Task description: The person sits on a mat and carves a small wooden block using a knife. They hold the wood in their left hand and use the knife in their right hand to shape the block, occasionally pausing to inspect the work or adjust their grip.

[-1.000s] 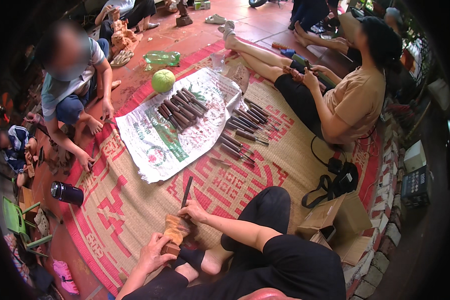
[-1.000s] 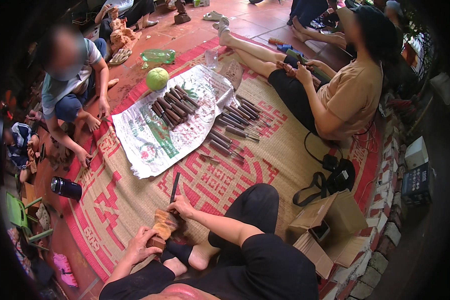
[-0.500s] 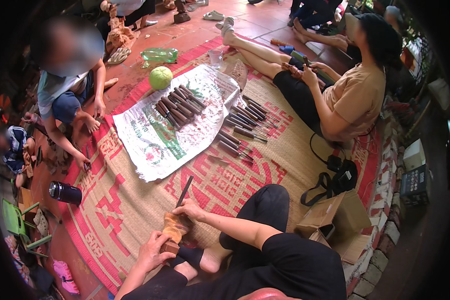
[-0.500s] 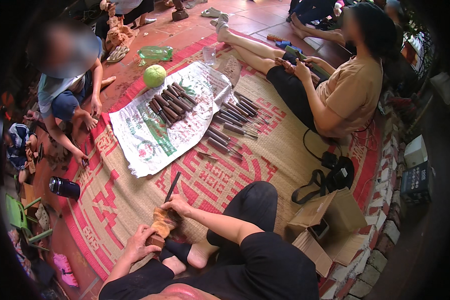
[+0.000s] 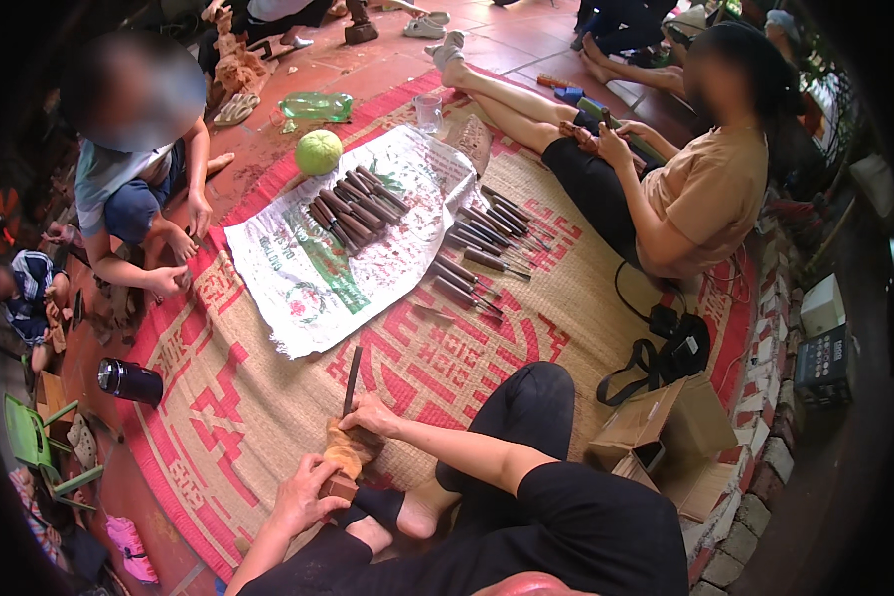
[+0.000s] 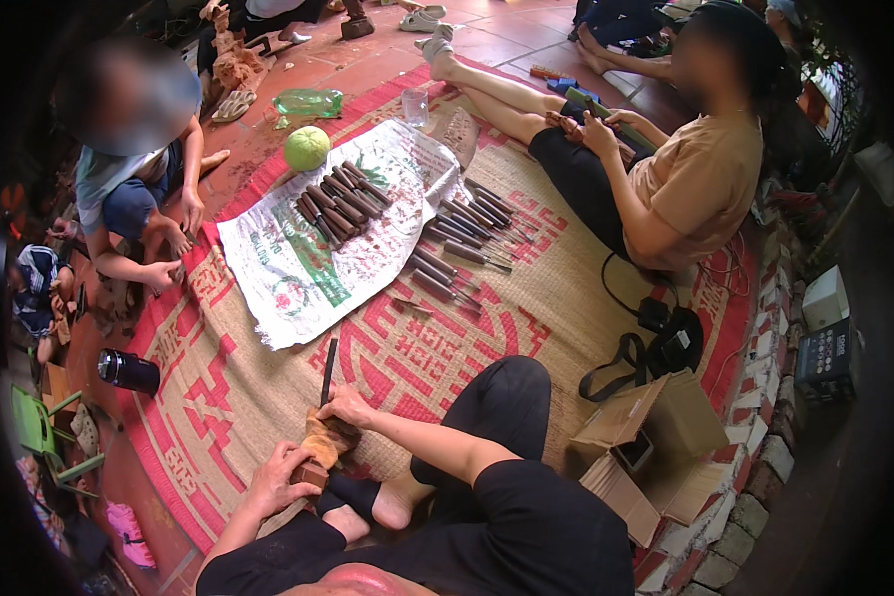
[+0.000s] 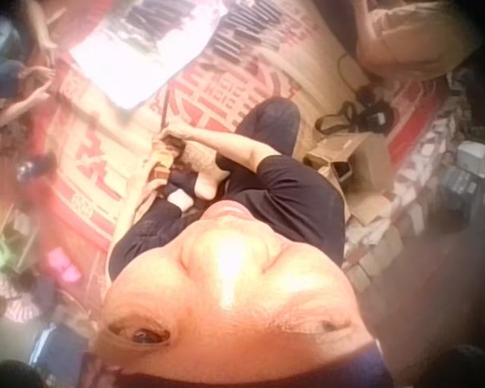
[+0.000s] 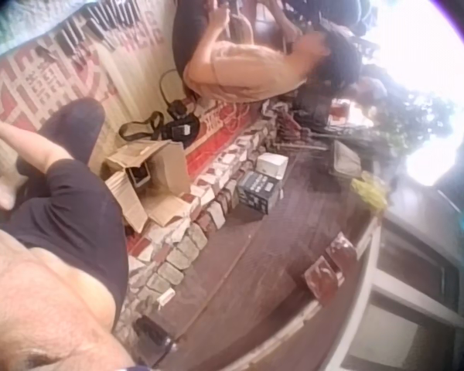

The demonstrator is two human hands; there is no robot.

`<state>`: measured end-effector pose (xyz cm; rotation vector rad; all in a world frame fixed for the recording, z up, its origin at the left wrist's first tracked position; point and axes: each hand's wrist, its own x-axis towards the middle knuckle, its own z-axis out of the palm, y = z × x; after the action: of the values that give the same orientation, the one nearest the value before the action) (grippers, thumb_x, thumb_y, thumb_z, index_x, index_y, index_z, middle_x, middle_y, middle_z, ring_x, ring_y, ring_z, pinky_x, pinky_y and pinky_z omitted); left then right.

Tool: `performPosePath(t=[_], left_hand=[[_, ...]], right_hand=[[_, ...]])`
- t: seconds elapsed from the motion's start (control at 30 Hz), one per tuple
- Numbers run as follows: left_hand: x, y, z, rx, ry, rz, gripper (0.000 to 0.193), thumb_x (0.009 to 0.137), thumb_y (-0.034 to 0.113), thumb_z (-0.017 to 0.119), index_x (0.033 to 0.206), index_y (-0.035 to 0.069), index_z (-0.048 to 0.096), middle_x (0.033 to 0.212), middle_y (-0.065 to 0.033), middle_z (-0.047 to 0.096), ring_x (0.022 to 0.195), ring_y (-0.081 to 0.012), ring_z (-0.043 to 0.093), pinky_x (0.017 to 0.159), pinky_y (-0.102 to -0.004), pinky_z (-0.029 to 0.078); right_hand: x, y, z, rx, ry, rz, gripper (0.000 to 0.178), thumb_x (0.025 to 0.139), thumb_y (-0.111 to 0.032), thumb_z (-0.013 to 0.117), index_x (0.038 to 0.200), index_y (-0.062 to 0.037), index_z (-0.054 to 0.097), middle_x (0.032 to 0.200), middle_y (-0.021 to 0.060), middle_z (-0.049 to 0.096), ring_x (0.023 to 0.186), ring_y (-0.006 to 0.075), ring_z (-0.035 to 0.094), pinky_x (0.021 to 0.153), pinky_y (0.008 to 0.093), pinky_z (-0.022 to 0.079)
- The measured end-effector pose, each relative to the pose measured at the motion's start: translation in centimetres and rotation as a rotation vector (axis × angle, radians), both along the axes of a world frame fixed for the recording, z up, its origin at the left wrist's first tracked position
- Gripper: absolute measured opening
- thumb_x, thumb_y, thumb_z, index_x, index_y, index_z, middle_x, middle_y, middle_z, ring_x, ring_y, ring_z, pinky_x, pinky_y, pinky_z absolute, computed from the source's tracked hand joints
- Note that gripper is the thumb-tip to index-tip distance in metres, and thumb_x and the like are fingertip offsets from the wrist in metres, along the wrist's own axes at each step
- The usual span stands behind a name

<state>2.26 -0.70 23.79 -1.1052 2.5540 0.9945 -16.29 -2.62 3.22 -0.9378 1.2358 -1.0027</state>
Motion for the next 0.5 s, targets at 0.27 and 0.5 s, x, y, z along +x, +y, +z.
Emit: performPosePath(t=[0.27, 0.5], left_hand=[[0.8, 0.1, -0.5, 0.022, 0.013, 0.018, 0.056, 0.064, 0.029, 0.077, 0.114, 0.019, 0.054, 0.115, -0.0084, 0.048, 0.097, -0.0311, 0.058, 0.078, -0.0415, 0.049], [-0.4, 0.0, -0.4, -0.022, 0.016, -0.016, 0.056, 0.064, 0.029, 0.077, 0.114, 0.018, 0.054, 0.115, -0.0087, 0.048, 0.097, -0.0318, 0.058, 0.078, -0.0415, 0.049]], right_hand=[[-0.1, 0.1, -0.1, 0.123, -0.147, -0.081, 0.014, 0.07, -0.011, 0.07, 0.078, -0.0003, 0.066, 0.072, 0.0038, 0.064, 0.067, 0.0111, 0.057, 0.062, 0.0269, 0.045], [-0.9, -0.7, -1.7, 0.133, -0.018, -0.111, 0.015, 0.069, -0.011, 0.069, 0.075, 0.0019, 0.065, 0.07, 0.0051, 0.063, 0.067, 0.012, 0.059, 0.059, 0.0268, 0.046]])
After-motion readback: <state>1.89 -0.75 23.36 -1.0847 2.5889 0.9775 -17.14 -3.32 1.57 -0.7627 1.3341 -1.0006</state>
